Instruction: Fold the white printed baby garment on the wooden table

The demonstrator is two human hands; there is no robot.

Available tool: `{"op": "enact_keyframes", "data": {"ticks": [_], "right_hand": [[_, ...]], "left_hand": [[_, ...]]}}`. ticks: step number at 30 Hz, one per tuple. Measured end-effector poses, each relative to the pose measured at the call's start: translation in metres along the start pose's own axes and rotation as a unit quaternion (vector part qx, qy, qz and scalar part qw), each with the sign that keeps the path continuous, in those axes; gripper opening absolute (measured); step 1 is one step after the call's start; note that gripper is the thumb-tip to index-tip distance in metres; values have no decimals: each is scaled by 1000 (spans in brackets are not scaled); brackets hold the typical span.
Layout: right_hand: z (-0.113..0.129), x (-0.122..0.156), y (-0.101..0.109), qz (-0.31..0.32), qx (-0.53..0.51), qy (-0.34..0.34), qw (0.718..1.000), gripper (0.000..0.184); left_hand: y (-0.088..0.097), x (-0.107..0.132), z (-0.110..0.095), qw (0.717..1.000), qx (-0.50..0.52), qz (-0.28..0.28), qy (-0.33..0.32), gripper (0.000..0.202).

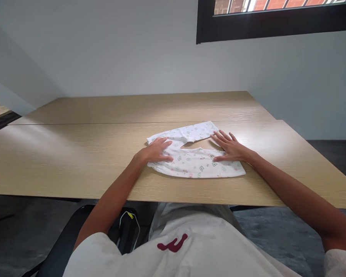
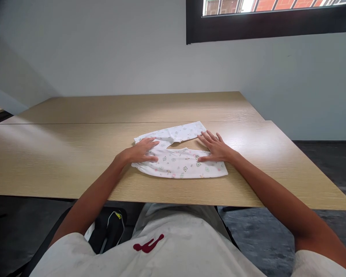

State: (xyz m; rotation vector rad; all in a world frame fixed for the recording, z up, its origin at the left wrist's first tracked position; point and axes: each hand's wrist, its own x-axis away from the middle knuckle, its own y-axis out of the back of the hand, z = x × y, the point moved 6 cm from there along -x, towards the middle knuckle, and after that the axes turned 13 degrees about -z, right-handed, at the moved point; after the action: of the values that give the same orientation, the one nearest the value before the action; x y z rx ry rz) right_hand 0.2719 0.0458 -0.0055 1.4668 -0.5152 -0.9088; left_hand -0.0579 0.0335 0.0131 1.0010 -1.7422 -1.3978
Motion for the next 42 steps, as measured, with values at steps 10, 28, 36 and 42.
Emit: {"op": "enact_keyframes", "data": {"ticks": [10,28,36,42], "right_hand": [[4,-3,-1,-7,0,8,1000,89],[6,2,14,-59,54,0,997,91],[7,2,15,-33,11,5,999,83],[1,4,6,-16,9,7,1000,91]], "left_hand": [[-14,-10,-15,996,9,-61,-57,78],[-11,-8,-11,994,47,3,-97,98],[-9,-9,1,998,18,-2,-54,100],[-10,-9,10,999,-27,-5,-31,118]]}}
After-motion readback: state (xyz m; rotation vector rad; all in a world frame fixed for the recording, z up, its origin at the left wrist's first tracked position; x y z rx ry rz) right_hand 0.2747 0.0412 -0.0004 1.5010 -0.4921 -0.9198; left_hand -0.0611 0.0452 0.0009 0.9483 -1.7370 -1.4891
